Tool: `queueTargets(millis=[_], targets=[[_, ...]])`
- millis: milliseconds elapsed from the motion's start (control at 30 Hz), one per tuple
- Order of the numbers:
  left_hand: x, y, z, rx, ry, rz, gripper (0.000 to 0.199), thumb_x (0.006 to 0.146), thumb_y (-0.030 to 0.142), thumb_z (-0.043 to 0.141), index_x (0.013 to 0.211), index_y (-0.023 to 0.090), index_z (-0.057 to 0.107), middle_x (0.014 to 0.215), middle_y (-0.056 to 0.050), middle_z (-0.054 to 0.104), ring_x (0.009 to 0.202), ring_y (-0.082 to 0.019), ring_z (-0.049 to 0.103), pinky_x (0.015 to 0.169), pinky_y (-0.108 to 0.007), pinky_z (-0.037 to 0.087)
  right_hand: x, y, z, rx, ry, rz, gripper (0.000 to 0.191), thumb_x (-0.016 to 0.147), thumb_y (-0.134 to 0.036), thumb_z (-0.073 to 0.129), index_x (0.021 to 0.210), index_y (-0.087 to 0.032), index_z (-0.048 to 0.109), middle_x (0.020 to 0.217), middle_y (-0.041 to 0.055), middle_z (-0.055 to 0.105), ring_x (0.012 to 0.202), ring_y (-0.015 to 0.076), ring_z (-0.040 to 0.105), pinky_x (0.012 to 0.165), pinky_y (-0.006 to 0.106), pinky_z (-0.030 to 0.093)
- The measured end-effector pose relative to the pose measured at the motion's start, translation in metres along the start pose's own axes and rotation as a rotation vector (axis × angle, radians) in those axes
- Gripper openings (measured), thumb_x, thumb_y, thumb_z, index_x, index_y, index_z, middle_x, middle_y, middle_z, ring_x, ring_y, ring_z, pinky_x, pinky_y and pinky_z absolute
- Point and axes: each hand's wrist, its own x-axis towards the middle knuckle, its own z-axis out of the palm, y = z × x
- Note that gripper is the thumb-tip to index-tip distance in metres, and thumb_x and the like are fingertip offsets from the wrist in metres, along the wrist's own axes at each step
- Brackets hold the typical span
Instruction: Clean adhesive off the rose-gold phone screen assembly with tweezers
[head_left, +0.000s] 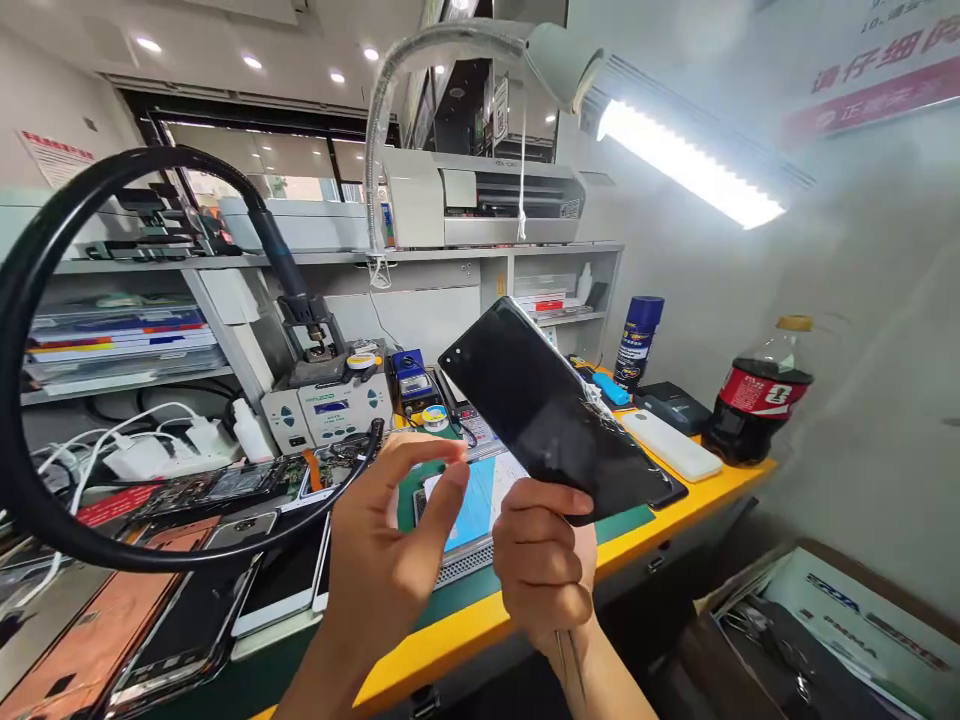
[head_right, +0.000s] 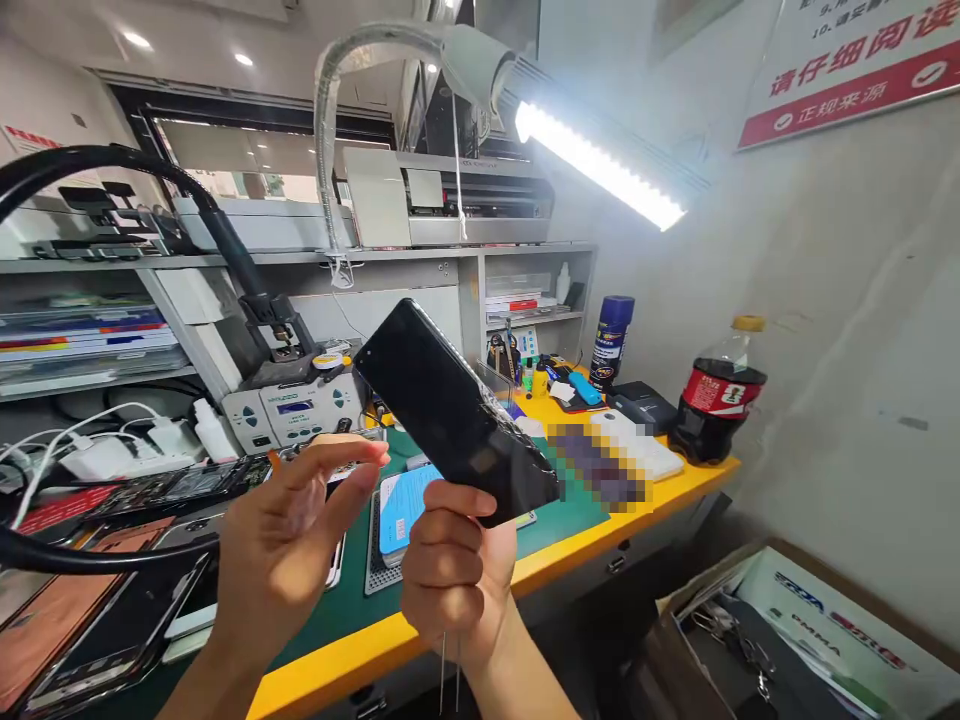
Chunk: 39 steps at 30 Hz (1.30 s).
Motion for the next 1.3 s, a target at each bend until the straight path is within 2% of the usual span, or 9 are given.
queueTargets(millis=[100,167,233,300,433,533,700,867,1300], targets=[[0.004,0.008,-0.003,-0.157,-0.044,-0.172,0.017,0.089,0.040,0.070,0.099,0.028,0.076,0.105,-0.002,0.075,0.103,-0.023,0.064,0.087,-0.033,0.050,0.006,-0.027,-0.001,-0.064,-0.116,0.004,0.064,0.079,-0.066,0.065,0.054,-0.023,0.025,0.037,-0.0165,0.005,0.027,-0.0011,0.001,0.028,0.011,0.014],[0.009,0.012,-0.006,-0.298,-0.053,-0.217,0.019,0.088,0.042,0.069,0.097,0.028,0.079,0.106,-0.004,0.076,0.106,-0.026,0.065,0.089,-0.036,0.051,0.008,-0.049,0.002,-0.114,-0.185,-0.020,0.054,0.069,-0.055,0.081,0.054,-0.019,0.043,0.040,-0.0106,0.030,0.030,0.0029,0.022,0.029,0.015,0.026],[0.015,0.017,-0.011,-0.401,-0.050,-0.195,0.022,0.086,0.044,0.068,0.092,0.027,0.081,0.104,-0.005,0.076,0.104,-0.028,0.066,0.090,-0.040,0.052,0.007,-0.069,0.008,-0.173,-0.212,-0.072,0.034,0.075,-0.042,0.084,0.071,-0.014,0.065,0.057,-0.0001,0.056,0.044,0.0085,0.047,0.041,0.018,0.039],[0.019,0.022,-0.016,-0.450,-0.046,-0.151,0.027,0.084,0.048,0.067,0.090,0.027,0.082,0.102,-0.007,0.077,0.101,-0.030,0.067,0.091,-0.044,0.054,0.004,-0.084,0.014,-0.299,-0.215,-0.159,0.024,0.082,-0.035,0.082,0.083,-0.012,0.074,0.075,0.0063,0.065,0.062,0.0148,0.058,0.055,0.023,0.048],[0.023,0.034,-0.017,-0.447,-0.073,-0.161,0.030,0.079,0.049,0.069,0.094,0.026,0.082,0.098,-0.007,0.077,0.098,-0.029,0.068,0.089,-0.042,0.055,-0.004,-0.096,0.023,-0.752,-0.191,-0.414,0.024,0.096,-0.040,0.067,0.104,-0.019,0.077,0.083,0.0055,0.066,0.071,0.0197,0.058,0.068,0.031,0.050],[0.019,0.040,-0.011,-0.421,-0.146,-0.189,0.025,0.084,0.042,0.071,0.103,0.026,0.077,0.099,-0.004,0.075,0.096,-0.026,0.067,0.087,-0.039,0.055,-0.005,-0.093,0.024,-0.887,-0.160,-0.470,0.030,0.096,-0.046,0.065,0.089,-0.018,0.074,0.078,0.0055,0.061,0.073,0.0213,0.057,0.069,0.032,0.048],[0.011,0.043,-0.003,-0.309,-0.127,-0.221,0.011,0.091,0.033,0.068,0.089,0.023,0.073,0.086,-0.001,0.069,0.086,-0.019,0.063,0.085,-0.032,0.050,0.000,-0.083,0.023,-0.837,-0.194,-0.391,0.037,0.098,-0.046,0.063,0.076,-0.016,0.060,0.083,0.0043,0.058,0.073,0.0162,0.051,0.066,0.026,0.043],[0.011,0.038,0.001,-0.343,-0.112,-0.309,0.026,0.090,0.031,0.069,0.114,0.021,0.073,0.106,-0.004,0.075,0.100,-0.023,0.066,0.094,-0.036,0.050,0.005,-0.073,0.022,-0.812,-0.184,-0.295,0.042,0.096,-0.050,0.065,0.074,-0.014,0.059,0.067,-0.0021,0.043,0.058,0.0096,0.031,0.053,0.023,0.031],[0.009,0.014,0.003,-0.184,-0.026,-0.381,0.030,0.087,0.037,0.072,0.112,0.019,0.075,0.106,-0.005,0.078,0.097,-0.024,0.069,0.093,-0.036,0.052,0.021,-0.054,0.010,-0.758,-0.174,-0.194,0.047,0.090,-0.056,0.068,0.070,-0.016,0.055,0.063,-0.0042,0.035,0.059,0.0106,0.031,0.055,0.025,0.029]])
